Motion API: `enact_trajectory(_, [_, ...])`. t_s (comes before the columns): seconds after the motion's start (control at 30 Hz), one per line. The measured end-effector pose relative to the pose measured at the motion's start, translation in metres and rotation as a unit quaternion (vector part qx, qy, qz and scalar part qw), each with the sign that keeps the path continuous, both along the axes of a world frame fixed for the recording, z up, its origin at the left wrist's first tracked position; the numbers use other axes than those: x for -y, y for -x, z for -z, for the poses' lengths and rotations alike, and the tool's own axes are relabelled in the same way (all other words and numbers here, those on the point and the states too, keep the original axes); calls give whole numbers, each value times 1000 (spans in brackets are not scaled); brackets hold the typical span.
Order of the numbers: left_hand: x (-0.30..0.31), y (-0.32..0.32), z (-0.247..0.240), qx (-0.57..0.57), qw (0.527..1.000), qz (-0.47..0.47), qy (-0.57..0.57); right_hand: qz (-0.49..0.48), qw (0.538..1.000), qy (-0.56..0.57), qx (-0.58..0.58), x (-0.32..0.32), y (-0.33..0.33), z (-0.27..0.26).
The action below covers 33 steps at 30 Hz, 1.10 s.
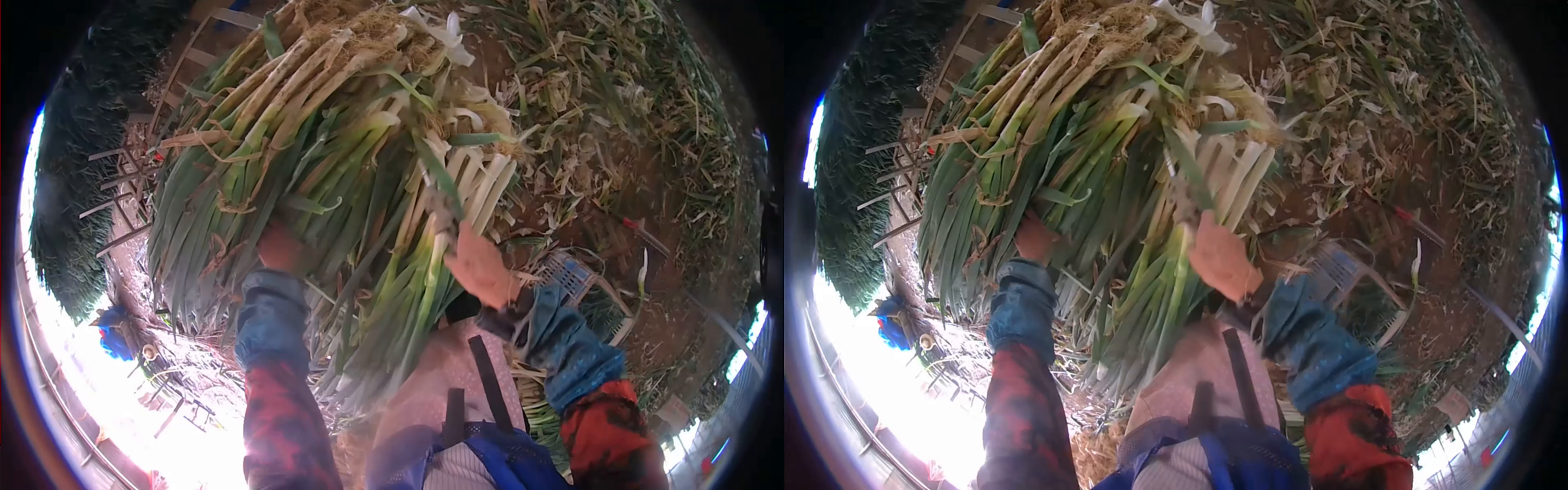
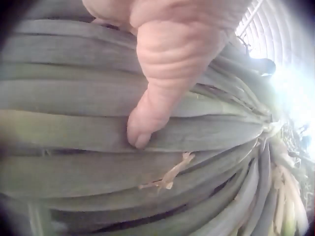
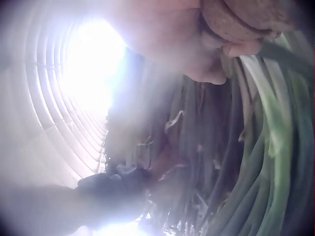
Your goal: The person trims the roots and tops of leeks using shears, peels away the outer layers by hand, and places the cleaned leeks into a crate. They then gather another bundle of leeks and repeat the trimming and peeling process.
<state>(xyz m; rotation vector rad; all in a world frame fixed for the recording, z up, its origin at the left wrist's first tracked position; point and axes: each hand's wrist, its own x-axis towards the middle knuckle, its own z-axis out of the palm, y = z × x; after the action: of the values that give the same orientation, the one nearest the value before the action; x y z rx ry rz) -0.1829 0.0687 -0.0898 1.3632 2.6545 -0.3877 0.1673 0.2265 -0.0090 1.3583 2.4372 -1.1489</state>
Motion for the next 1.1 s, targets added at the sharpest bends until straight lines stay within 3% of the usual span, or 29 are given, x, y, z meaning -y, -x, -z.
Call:
enact_trajectory(0.2, [12,-35,-38,81,996,3,48,-76,990,14,-119,54,15,-47])
enact_trajectory(0.3, [37,-104,-81,186,980,-26,60,-72,990,114,-39,66,19,-90])
enact_trajectory(0.4, [69,-173,-113,223,967,-75,98,-132,988,81,-16,84,-9,-96])
enact_trajectory(0.53, [80,-234,-131,276,950,-16,143,-64,995,34,67,77,-35,-61])
enact_trajectory(0.57, [63,-232,-140,385,880,-57,271,-57,997,13,58,79,-45,-48])
enact_trajectory(0.63, [36,-216,-131,413,877,46,242,-61,997,29,44,78,-55,-54])
enact_trajectory(0.7, [13,-201,-106,363,924,66,104,-68,997,33,23,82,-65,-52])
enact_trajectory(0.73, [2,-196,-84,291,956,35,-22,-72,997,27,9,88,-72,-45])
enact_trajectory(0.8, [-34,-182,-49,252,941,16,-227,-81,997,19,-9,93,-76,-41])
enact_trajectory(0.9, [-33,-176,0,465,857,-101,-198,-87,995,20,-39,91,-73,-49])
enact_trajectory(1.0, [-21,-184,9,468,857,-135,-170,-84,993,57,-67,106,-74,-67])
enact_trajectory(1.1, [-23,-187,-3,551,782,-230,-176,-78,993,77,-47,110,-68,-68])
